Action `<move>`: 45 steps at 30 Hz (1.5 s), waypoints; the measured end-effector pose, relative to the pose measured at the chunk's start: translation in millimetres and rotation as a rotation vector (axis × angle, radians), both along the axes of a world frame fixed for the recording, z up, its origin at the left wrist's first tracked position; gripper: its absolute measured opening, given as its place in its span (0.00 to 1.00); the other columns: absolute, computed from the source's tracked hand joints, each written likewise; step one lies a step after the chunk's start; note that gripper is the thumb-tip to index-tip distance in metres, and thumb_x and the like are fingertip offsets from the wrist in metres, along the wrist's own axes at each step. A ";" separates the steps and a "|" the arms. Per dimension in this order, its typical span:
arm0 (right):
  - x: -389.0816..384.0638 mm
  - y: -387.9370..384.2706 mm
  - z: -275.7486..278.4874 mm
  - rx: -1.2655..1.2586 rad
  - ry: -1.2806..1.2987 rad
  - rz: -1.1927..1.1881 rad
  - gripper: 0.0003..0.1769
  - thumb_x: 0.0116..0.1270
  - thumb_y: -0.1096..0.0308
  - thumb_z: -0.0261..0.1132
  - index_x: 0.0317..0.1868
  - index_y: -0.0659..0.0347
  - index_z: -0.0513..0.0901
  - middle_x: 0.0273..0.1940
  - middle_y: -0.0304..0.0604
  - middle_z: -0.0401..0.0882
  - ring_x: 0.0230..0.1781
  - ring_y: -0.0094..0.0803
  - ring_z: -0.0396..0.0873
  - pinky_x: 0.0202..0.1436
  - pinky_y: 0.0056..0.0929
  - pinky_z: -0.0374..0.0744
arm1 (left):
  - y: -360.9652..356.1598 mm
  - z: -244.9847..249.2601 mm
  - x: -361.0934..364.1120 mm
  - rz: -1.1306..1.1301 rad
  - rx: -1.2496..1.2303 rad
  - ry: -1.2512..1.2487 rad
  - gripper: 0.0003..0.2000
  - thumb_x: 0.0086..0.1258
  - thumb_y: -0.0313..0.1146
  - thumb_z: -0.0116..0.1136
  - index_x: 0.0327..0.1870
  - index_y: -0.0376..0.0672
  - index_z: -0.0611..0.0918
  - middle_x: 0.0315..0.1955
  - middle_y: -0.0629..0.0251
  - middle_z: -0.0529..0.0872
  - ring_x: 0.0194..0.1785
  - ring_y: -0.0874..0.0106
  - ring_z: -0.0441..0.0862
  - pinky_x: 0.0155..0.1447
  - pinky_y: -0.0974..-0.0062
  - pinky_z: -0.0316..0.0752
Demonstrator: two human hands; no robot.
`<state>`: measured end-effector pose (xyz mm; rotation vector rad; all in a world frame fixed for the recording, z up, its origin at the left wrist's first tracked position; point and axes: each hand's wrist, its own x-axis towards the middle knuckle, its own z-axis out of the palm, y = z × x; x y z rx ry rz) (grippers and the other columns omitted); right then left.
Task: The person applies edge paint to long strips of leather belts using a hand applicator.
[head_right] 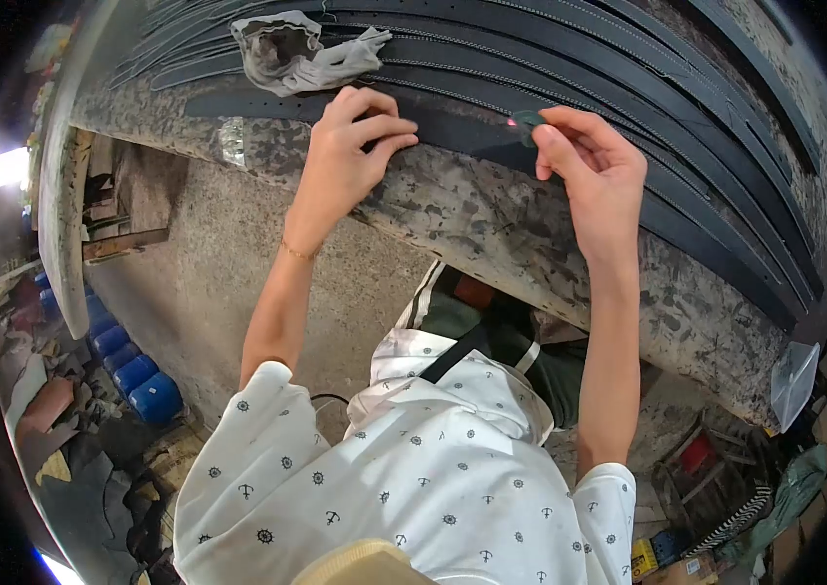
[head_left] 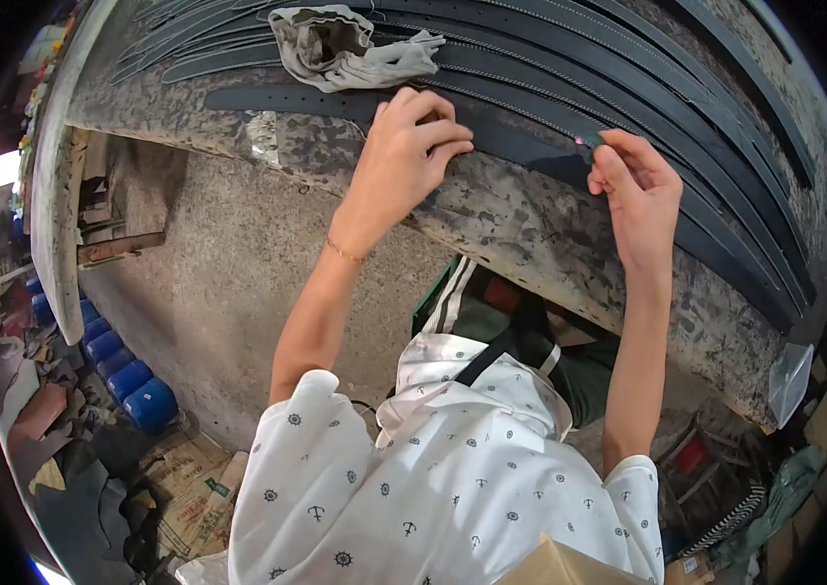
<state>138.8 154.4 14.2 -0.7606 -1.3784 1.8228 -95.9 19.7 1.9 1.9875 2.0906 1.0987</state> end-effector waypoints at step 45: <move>24.9 14.9 -28.5 0.141 -0.065 -0.142 0.10 0.72 0.72 0.71 0.51 0.66 0.87 0.38 0.36 0.85 0.37 0.21 0.84 0.38 0.17 0.76 | -13.0 29.6 -61.3 -0.336 -0.284 -0.067 0.05 0.62 0.20 0.53 0.36 0.35 0.71 0.36 0.61 0.74 0.38 0.67 0.70 0.47 0.74 0.70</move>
